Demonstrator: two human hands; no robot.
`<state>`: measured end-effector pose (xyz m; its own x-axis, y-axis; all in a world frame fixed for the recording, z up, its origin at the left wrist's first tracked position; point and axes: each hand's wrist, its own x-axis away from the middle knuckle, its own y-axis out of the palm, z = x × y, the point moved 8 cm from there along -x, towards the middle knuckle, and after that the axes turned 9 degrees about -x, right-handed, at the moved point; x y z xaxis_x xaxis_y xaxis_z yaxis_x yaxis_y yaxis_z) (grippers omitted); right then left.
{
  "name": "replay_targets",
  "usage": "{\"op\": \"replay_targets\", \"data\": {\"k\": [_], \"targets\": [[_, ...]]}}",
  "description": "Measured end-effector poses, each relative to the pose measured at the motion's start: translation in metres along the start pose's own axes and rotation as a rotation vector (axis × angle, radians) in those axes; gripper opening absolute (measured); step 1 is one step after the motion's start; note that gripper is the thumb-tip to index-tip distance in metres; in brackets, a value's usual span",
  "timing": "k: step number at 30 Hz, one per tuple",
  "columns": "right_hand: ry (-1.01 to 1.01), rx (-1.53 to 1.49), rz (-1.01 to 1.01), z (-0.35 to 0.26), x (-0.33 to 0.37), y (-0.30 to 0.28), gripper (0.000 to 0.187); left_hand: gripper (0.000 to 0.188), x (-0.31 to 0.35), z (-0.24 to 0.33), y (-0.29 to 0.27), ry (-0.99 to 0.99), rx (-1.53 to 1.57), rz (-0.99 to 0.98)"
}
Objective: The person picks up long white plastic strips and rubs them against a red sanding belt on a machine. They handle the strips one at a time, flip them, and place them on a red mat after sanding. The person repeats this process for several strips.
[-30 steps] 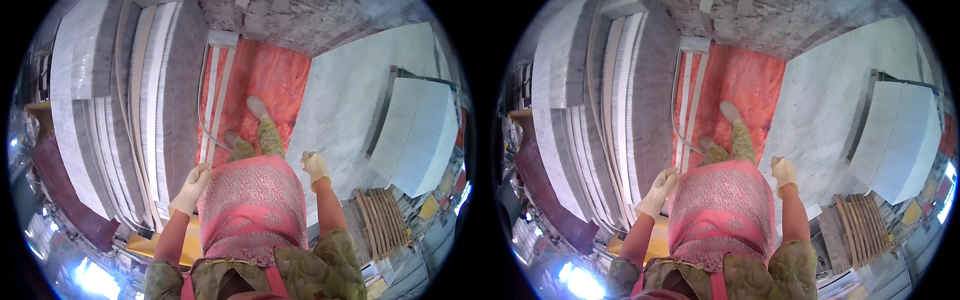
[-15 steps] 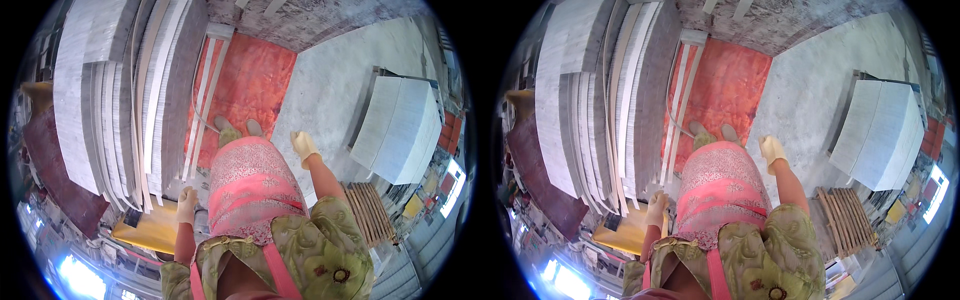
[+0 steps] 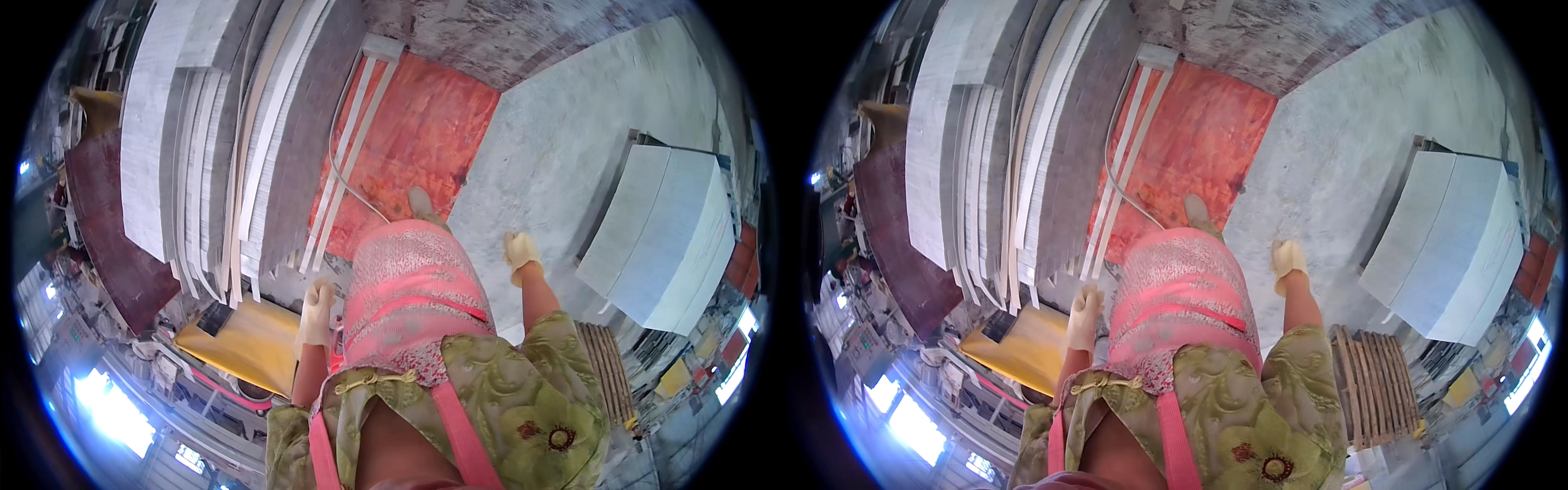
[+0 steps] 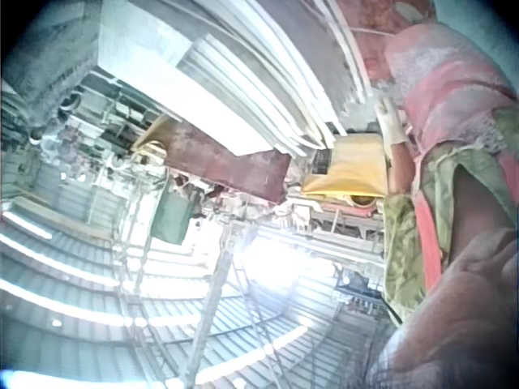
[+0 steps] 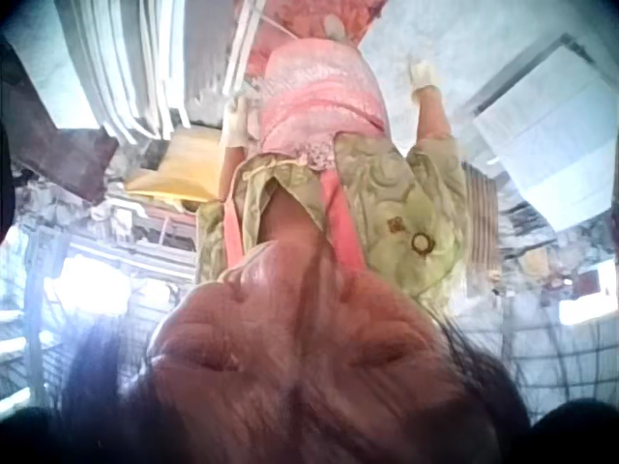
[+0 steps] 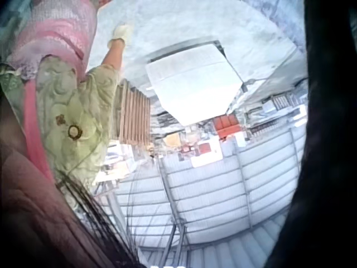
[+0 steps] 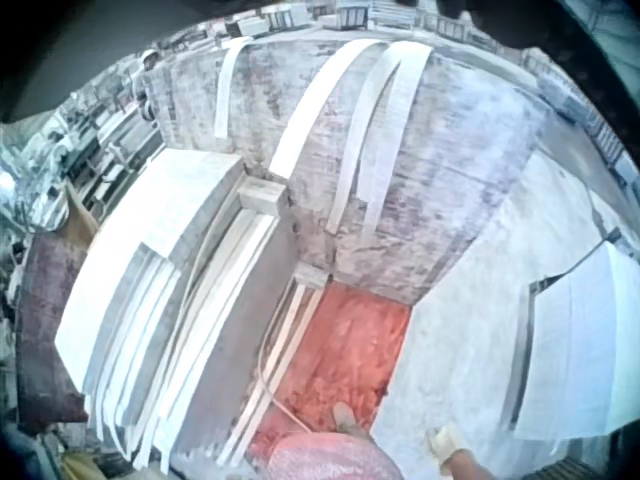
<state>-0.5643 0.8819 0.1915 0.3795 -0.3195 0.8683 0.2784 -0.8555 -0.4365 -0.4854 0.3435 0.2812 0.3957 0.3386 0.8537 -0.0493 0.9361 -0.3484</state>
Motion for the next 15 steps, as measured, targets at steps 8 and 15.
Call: {"op": "replay_targets", "data": {"k": [8,15], "targets": [[0.15,-0.036,-0.178,0.092,-0.005,0.089,0.035,0.046,-0.004,-0.005,0.01,-0.033,-0.131,-0.098],[0.145,-0.082,-0.08,0.125,0.008,0.134,0.042,0.047,-0.05,-0.024,0.054,0.088,-0.178,-0.298]]}}
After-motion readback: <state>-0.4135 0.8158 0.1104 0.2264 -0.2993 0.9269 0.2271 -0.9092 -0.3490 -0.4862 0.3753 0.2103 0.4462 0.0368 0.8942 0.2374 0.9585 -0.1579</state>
